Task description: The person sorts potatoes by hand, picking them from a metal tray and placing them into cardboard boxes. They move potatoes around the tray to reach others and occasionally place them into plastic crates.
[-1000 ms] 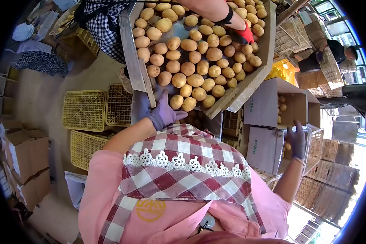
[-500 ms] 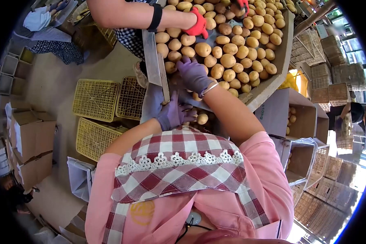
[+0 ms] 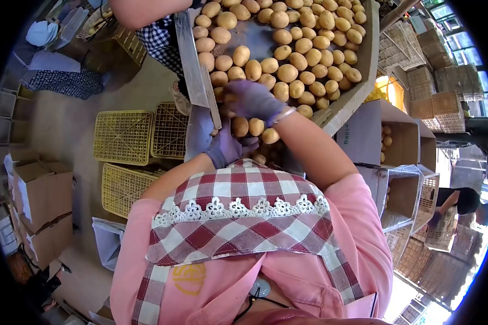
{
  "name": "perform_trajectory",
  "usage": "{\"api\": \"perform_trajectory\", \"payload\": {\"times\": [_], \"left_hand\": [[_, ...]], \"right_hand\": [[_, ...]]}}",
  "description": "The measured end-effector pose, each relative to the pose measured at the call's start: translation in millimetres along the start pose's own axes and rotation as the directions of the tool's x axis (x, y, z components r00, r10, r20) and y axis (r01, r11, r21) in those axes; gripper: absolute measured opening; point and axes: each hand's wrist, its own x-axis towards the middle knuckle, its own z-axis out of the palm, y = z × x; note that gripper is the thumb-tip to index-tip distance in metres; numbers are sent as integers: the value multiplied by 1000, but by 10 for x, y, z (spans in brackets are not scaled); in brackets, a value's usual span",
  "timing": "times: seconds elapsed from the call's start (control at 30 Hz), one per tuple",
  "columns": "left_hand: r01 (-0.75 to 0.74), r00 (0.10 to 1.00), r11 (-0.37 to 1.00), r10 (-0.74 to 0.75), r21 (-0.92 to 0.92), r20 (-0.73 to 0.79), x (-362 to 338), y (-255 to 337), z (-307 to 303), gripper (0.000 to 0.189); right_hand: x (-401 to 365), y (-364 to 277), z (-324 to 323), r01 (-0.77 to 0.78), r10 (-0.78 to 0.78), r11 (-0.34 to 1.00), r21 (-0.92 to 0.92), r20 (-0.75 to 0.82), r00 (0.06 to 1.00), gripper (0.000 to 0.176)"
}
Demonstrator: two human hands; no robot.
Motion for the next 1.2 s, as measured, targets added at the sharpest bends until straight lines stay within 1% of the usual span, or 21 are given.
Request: {"api": "perform_trajectory", "payload": {"times": [0.13,0.2,0.27,0.3,0.37,0.43,0.5,0.57,0.6,0.63,0.67,0.7,0.77,0.8,0.83,0.87,0.9,0.97,1.03,1.1,1.2], "left_hand": [[-55,994,998,53,-29,-93,-56,-13,5,50],[-133,991,932,136,337,14,-27,-79,-176,54],[-6,980,1000,10,20,-201,-109,-44,172,57],[17,982,1000,-13,20,-186,-149,-36,307,63],[58,985,998,-53,21,-165,-197,-33,444,74],[32,997,999,-32,8,-74,-69,-30,267,97],[114,993,989,-110,-96,40,34,76,141,104],[75,992,996,-80,-47,-99,-49,76,394,109],[87,989,995,-92,-49,-113,-65,82,474,108],[97,987,994,-103,-48,-126,-57,104,519,108],[153,985,977,-163,-151,-53,36,121,406,106],[129,989,983,-137,-128,-50,77,123,402,105],[86,995,993,-91,-82,-51,131,107,394,105],[82,993,993,-88,-80,-74,128,99,399,105],[77,992,994,-84,-77,-98,125,93,405,105],[60,988,996,-70,-73,-138,86,81,485,105],[38,983,997,-50,-72,-175,58,69,539,105],[40,981,999,-44,-29,-189,34,42,531,107],[32,977,999,-31,4,-209,-10,41,489,109],[-11,979,997,26,72,-202,-80,-12,436,106],[-54,973,998,63,44,-223,-137,-27,441,101]], "right_hand": [[352,-220,258,-26,58,975,-223,140,988,42],[336,-217,81,3,40,980,-200,210,977,43],[353,-189,99,8,37,976,-218,202,979,35],[346,-161,134,5,29,982,-191,173,985,34],[168,88,136,-9,1,997,73,118,993,39],[-321,341,33,-20,109,919,395,-204,973,59],[-1100,597,-422,93,195,877,472,-524,829,51],[-2040,1303,-629,-40,458,860,508,-737,497,48],[-2621,1616,-794,-47,440,889,455,-821,365,43],[-3158,1862,-939,-337,321,911,238,-922,216,41],[-3813,2177,-965,-513,537,754,410,-835,122,39],[-4399,2293,-985,-883,497,466,64,-844,202,40],[-4598,2240,-942,-944,384,330,27,-917,108,39],[-4347,2265,-918,-520,431,801,298,-889,154,40],[-3954,2116,-912,-632,422,732,253,-898,129,38],[-3343,1705,-989,-538,215,843,11,-923,318,36],[-2852,1587,-961,-354,189,935,32,-888,419,34],[-1913,1227,-888,-187,74,981,-57,-777,625,27],[-1158,1061,-736,-281,145,913,-296,-409,901,32],[-560,1153,-374,-392,320,774,-498,-226,920,33],[-160,1347,-307,-379,360,824,-421,-126,924,24]]}}
